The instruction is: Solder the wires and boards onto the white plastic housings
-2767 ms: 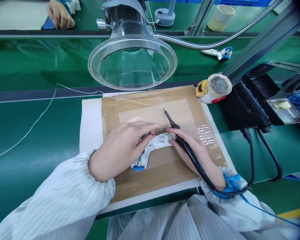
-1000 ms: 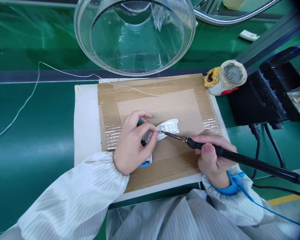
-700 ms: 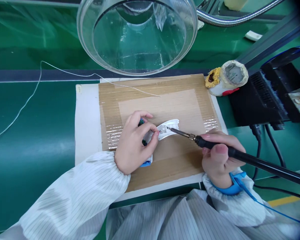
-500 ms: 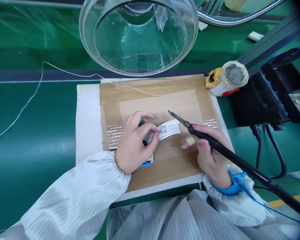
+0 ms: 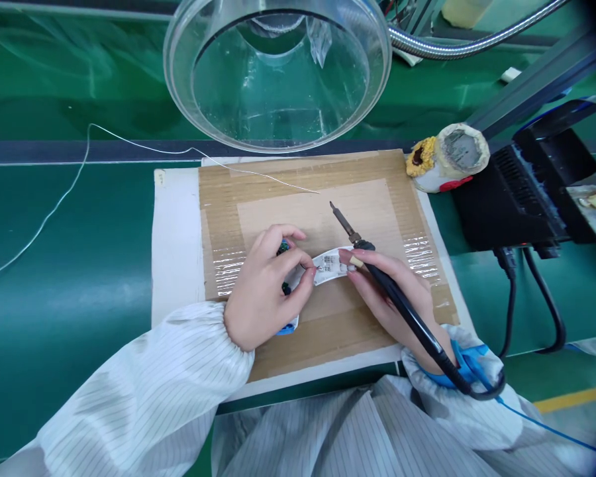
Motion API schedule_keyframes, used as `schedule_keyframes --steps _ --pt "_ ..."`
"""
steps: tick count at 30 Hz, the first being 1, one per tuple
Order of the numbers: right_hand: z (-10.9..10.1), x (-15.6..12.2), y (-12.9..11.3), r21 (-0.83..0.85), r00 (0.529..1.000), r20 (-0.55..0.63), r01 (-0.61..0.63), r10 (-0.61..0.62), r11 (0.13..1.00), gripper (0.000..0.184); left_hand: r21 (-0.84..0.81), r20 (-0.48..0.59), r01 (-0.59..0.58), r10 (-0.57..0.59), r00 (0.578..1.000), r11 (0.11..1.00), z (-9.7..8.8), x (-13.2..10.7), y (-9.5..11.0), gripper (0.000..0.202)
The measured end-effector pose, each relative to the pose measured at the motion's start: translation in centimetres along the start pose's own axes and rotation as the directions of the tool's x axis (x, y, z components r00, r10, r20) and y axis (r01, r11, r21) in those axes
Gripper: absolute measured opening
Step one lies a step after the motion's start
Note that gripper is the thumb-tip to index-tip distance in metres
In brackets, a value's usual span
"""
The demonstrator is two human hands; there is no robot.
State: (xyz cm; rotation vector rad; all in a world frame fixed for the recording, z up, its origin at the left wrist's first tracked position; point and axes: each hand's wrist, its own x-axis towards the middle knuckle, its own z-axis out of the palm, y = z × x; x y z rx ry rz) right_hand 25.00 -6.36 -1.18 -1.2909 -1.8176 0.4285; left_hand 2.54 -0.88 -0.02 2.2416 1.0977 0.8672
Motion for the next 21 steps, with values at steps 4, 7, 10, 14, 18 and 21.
schedule_keyframes --steps 4,7,10,14,18,21 --pt "0.0 -0.6 -0.3 0.008 1.0 0.014 0.025 -0.025 1.0 0.053 0.009 0.069 -0.025 0.025 0.997 1.0 -1.1 -0.3 0.1 0.014" --pt "0.1 -0.7 -0.2 -0.008 0.999 0.004 0.052 -0.052 0.999 0.055 0.053 0.134 -0.083 0.075 0.988 0.995 -2.0 -0.2 0.0 0.014" --pt "0.2 -0.6 -0.1 0.004 0.999 0.006 0.052 -0.052 0.999 0.056 0.086 0.11 -0.125 0.115 0.987 0.988 -2.0 -0.1 0.1 0.015" --pt "0.1 -0.6 0.0 0.047 0.999 0.028 0.041 -0.043 0.998 0.05 0.066 -0.024 -0.099 0.1 0.995 0.993 -0.9 -0.1 0.3 0.013" --pt "-0.5 -0.9 -0.4 0.07 1.0 -0.026 -0.001 0.002 0.998 0.036 0.049 -0.03 -0.073 0.075 0.997 0.996 -0.4 -0.2 0.3 0.014" --pt "-1.1 -1.1 -0.7 0.11 0.985 -0.167 -0.033 0.051 0.993 0.023 0.036 -0.01 -0.061 0.061 0.998 0.998 -0.6 -0.1 0.2 0.015"
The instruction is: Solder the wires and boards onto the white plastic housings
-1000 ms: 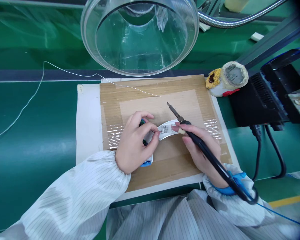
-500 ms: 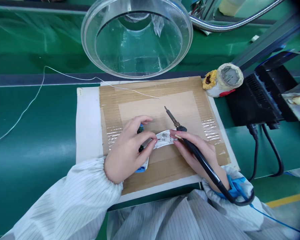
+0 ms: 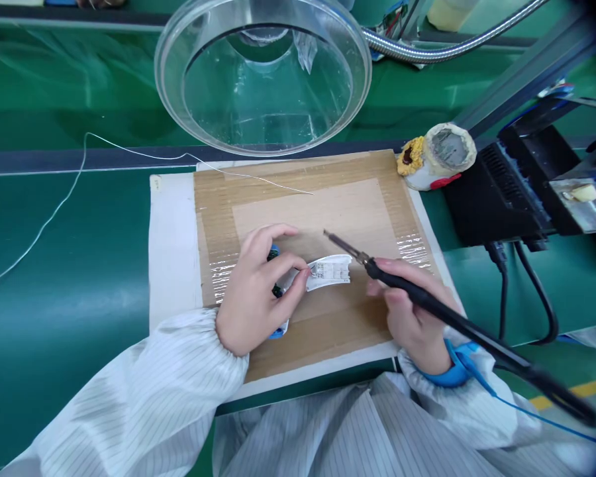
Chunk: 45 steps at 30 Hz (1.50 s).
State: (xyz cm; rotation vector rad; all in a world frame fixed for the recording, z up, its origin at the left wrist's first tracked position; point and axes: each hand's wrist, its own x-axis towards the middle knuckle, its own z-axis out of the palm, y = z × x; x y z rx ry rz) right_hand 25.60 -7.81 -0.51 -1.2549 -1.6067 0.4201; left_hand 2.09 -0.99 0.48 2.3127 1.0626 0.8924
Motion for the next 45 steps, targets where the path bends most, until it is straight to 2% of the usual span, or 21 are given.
schedule_keyframes --steps 2,4,8,19,26,29,31,34,38,45 --pt "-0.2 -0.1 -0.1 0.037 0.997 -0.076 0.013 -0.01 0.999 0.023 -0.006 0.01 0.005 -0.005 1.0 1.0 -0.2 0.0 -0.1 0.014" --pt "-0.3 -0.1 0.0 0.059 0.996 -0.093 0.01 -0.005 0.998 0.022 -0.008 0.02 0.014 -0.014 1.0 1.0 -0.3 0.0 -0.1 0.014" --pt "-0.1 -0.1 0.1 0.084 0.999 -0.051 0.008 -0.004 0.996 0.019 -0.002 0.028 0.021 -0.021 0.999 1.0 -0.3 -0.1 -0.2 0.014" --pt "0.0 0.0 0.2 0.094 0.999 -0.037 0.003 0.0 0.996 0.018 -0.004 0.015 0.007 -0.007 1.0 1.0 -0.2 -0.1 -0.3 0.013" --pt "0.5 0.1 0.7 0.085 0.992 -0.115 0.053 -0.043 0.995 0.021 -0.003 -0.001 0.002 -0.002 1.0 1.0 0.2 -0.2 -0.3 0.013" --pt "0.3 0.0 0.6 0.065 0.974 -0.225 0.009 0.005 0.998 0.026 -0.003 -0.006 0.006 -0.006 1.0 1.0 0.2 -0.1 -0.3 0.013" --pt "0.3 0.0 0.4 0.042 0.969 -0.239 -0.055 0.064 0.998 0.026 -0.005 -0.005 0.005 -0.005 1.0 1.0 0.2 -0.1 -0.2 0.013" --pt "0.6 0.3 0.1 -0.055 0.989 -0.07 -0.133 0.129 0.99 0.023 -0.009 -0.003 0.005 -0.005 1.0 1.0 0.2 -0.1 -0.2 0.013" --pt "1.1 0.9 0.1 -0.099 0.985 0.161 -0.039 0.055 0.994 0.042 -0.009 -0.007 0.008 -0.008 1.0 1.0 0.1 -0.2 -0.2 0.013" --pt "1.3 1.0 0.6 -0.167 0.976 0.213 0.074 -0.037 0.983 0.048 -0.004 0.002 0.019 -0.019 1.0 1.0 0.1 -0.1 -0.2 0.012"
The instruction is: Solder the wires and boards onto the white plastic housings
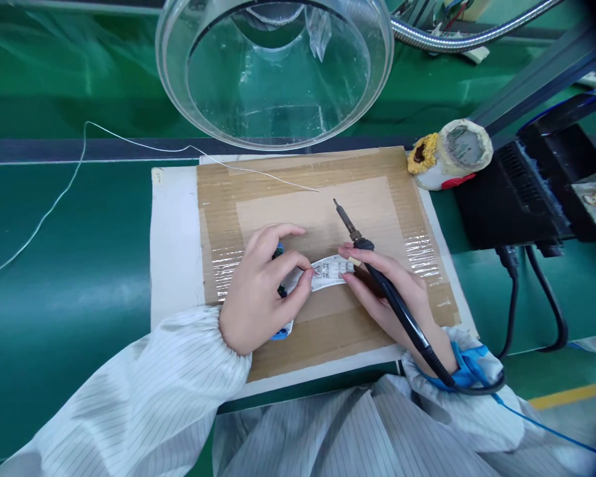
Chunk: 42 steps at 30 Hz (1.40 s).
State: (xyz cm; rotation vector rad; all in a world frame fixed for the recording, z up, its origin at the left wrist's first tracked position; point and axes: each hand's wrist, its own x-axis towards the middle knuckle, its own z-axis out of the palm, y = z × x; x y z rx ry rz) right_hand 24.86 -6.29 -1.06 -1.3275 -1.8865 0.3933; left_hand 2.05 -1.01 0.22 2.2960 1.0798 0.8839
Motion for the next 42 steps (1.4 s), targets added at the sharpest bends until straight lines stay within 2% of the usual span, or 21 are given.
schedule_keyframes --steps 13,15,17,19,22,24,27,32,36,40,42 --pt "0.1 -0.2 0.2 0.001 1.0 0.014 0.0 0.0 1.0 0.047 0.035 -0.025 -0.016 0.016 1.0 0.999 0.4 0.0 -0.1 0.012" --pt "0.1 -0.2 0.3 0.004 1.0 0.012 -0.001 0.001 1.0 0.047 0.089 -0.048 -0.044 0.048 0.998 0.995 0.3 0.0 0.1 0.009" --pt "0.1 -0.2 0.3 0.014 1.0 0.013 -0.002 0.002 1.0 0.048 0.162 -0.065 -0.118 0.13 0.989 0.98 -0.2 0.0 0.1 0.006" --pt "0.1 -0.2 0.3 0.032 1.0 0.024 -0.009 0.009 0.999 0.048 0.236 -0.003 -0.243 0.251 0.968 0.941 -1.2 -0.2 0.0 0.005" --pt "0.2 -0.3 0.4 0.048 0.999 0.034 -0.02 0.019 0.999 0.045 0.311 0.233 -0.434 0.375 0.898 0.846 -2.9 -0.4 -0.7 0.018" --pt "0.2 -0.4 0.5 0.044 0.999 0.032 -0.024 0.023 0.999 0.042 0.323 0.374 -0.506 0.384 0.844 0.8 -3.7 -0.2 -1.2 0.038" --pt "0.2 -0.5 0.5 0.041 0.999 0.037 -0.025 0.024 0.999 0.04 0.277 0.491 -0.54 0.366 0.791 0.795 -4.3 0.4 -1.9 0.058" --pt "0.2 -0.4 0.3 0.037 0.999 0.03 -0.016 0.015 0.999 0.039 0.166 0.596 -0.534 0.347 0.724 0.829 -4.3 2.0 -2.6 0.053" --pt "0.2 -0.2 0.3 0.009 1.0 0.01 0.004 -0.004 1.0 0.038 0.13 0.615 -0.568 0.383 0.689 0.812 -4.6 2.5 -3.1 0.05" --pt "0.3 -0.2 0.5 -0.014 1.0 0.007 -0.007 0.007 1.0 0.037 0.105 0.593 -0.585 0.422 0.686 0.804 -4.9 2.4 -3.4 0.04" --pt "0.3 -0.2 0.4 -0.014 1.0 0.005 -0.006 0.006 1.0 0.036 0.092 0.563 -0.564 0.424 0.709 0.821 -4.8 1.9 -3.3 0.036"
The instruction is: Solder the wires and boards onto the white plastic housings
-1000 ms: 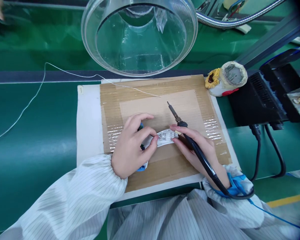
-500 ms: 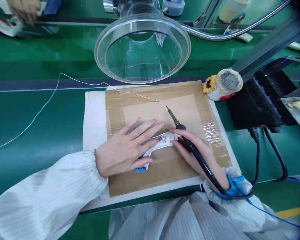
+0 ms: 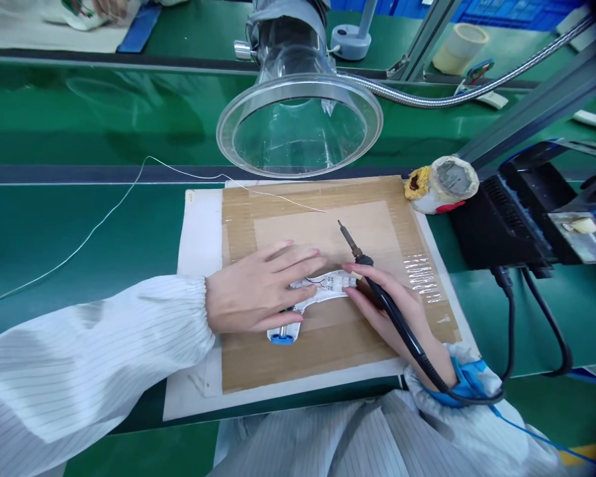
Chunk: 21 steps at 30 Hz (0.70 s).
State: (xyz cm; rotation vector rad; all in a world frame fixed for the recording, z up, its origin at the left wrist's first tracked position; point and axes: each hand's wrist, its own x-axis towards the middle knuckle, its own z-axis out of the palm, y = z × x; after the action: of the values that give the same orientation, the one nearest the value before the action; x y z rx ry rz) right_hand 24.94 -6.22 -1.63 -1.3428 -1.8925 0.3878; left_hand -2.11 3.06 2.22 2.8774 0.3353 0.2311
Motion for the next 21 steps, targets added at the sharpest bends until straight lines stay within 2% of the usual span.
schedule_keyframes --steps 2,4,7,10,12,13,16,19,21 --pt "0.0 0.0 0.0 -0.003 1.0 0.002 -0.001 0.001 1.0 0.036 -0.052 -0.062 0.07 -0.073 0.995 0.996 0.2 -0.1 0.9 0.034" --pt "-0.1 -0.1 0.0 -0.007 1.0 0.012 -0.013 0.013 1.0 0.037 -0.127 -0.132 0.186 -0.202 0.97 0.974 0.4 -0.2 2.2 0.034" --pt "0.0 -0.1 0.1 0.0 0.999 0.023 -0.022 0.022 1.0 0.038 -0.229 -0.214 0.297 -0.345 0.914 0.927 0.7 -0.5 3.8 0.026" --pt "0.2 -0.1 0.2 0.009 1.0 0.013 0.002 -0.002 1.0 0.036 -0.356 -0.286 0.377 -0.483 0.827 0.855 1.1 -1.1 4.2 0.028" --pt "0.4 -0.1 0.1 0.002 1.0 -0.005 0.031 -0.031 1.0 0.034 -0.493 -0.26 0.413 -0.583 0.77 0.766 1.5 -1.4 3.8 0.038" --pt "0.5 -0.2 0.1 -0.007 0.999 -0.007 0.044 -0.044 0.999 0.034 -0.563 -0.228 0.412 -0.614 0.756 0.716 1.6 -1.6 3.6 0.041" --pt "0.7 -0.8 0.7 -0.053 0.995 -0.043 0.085 -0.087 0.995 0.035 -0.706 -0.147 0.358 -0.622 0.769 0.611 1.3 -2.1 2.9 0.036" --pt "1.5 -1.8 3.5 -0.05 0.994 -0.052 0.097 -0.099 0.994 0.05 -0.762 -0.085 0.346 -0.614 0.784 0.548 -0.7 -3.5 2.5 0.033" --pt "2.8 -2.1 6.3 0.057 0.987 -0.129 0.102 -0.094 0.993 0.054 -0.778 -0.015 0.391 -0.637 0.771 0.492 -3.2 -5.2 2.0 0.034"
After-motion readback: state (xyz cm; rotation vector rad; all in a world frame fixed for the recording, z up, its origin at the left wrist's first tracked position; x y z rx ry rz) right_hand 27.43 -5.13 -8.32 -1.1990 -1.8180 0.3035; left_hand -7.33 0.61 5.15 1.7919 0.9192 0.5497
